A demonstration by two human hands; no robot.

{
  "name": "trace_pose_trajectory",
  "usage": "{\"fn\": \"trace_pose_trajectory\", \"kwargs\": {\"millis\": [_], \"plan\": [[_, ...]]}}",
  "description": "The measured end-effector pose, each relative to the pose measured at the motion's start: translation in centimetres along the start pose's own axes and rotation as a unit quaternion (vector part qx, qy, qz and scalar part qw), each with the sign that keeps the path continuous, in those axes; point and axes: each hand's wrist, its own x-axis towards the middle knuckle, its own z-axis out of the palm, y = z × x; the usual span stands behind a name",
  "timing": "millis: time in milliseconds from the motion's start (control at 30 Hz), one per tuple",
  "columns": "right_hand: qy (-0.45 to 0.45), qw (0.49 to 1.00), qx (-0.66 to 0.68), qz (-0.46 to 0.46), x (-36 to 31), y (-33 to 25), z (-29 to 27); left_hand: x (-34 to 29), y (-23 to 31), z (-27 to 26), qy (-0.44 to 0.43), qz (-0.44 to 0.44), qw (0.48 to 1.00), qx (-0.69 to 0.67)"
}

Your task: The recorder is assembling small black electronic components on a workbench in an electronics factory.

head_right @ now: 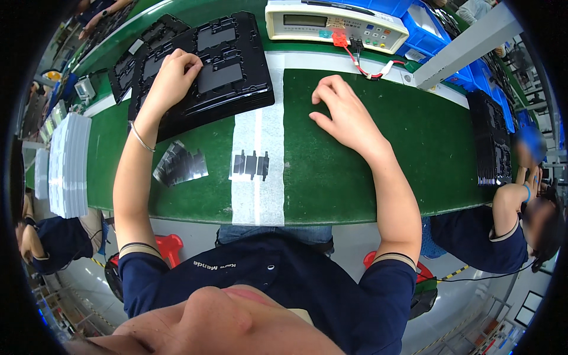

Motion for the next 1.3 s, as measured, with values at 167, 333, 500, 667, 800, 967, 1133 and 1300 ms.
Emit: {"fn": "trace_pose_trajectory", "kwargs": {"millis": [167,333,500,667,800,967,1133,1300], "plan": [[-0.032,0.998,0.012,-0.045,-0.1,-1.0,0.6,-0.1,-0.1,-1.1,-0.119,-0.051,0.972,-0.197],[0.044,0.995,0.057,-0.069,0.1,-1.7,1.4,-3.5,3.6,-1.4,0.064,0.015,0.998,0.022],[0.047,0.991,0.081,-0.095,0.0,-2.5,2.0,-5.0,4.4,-0.9,-0.002,0.064,0.996,0.067],[0.019,0.989,0.105,-0.098,0.0,-2.6,2.3,-4.9,4.2,-1.1,-0.035,0.102,0.992,-0.057],[-0.003,0.986,0.117,-0.115,0.0,-2.5,2.8,-5.3,4.5,-0.9,0.006,0.135,0.985,-0.103],[0.048,0.962,0.263,-0.058,-0.3,-4.0,3.6,-6.1,5.4,-0.4,0.064,0.178,0.970,-0.152],[0.023,0.953,0.302,-0.024,-0.5,-7.8,4.9,-8.8,8.9,-0.3,-0.055,0.244,0.941,-0.227],[0.021,0.917,0.392,0.072,-1.5,-7.9,4.4,-9.8,8.1,0.5,-0.080,0.092,0.901,-0.415]]}}
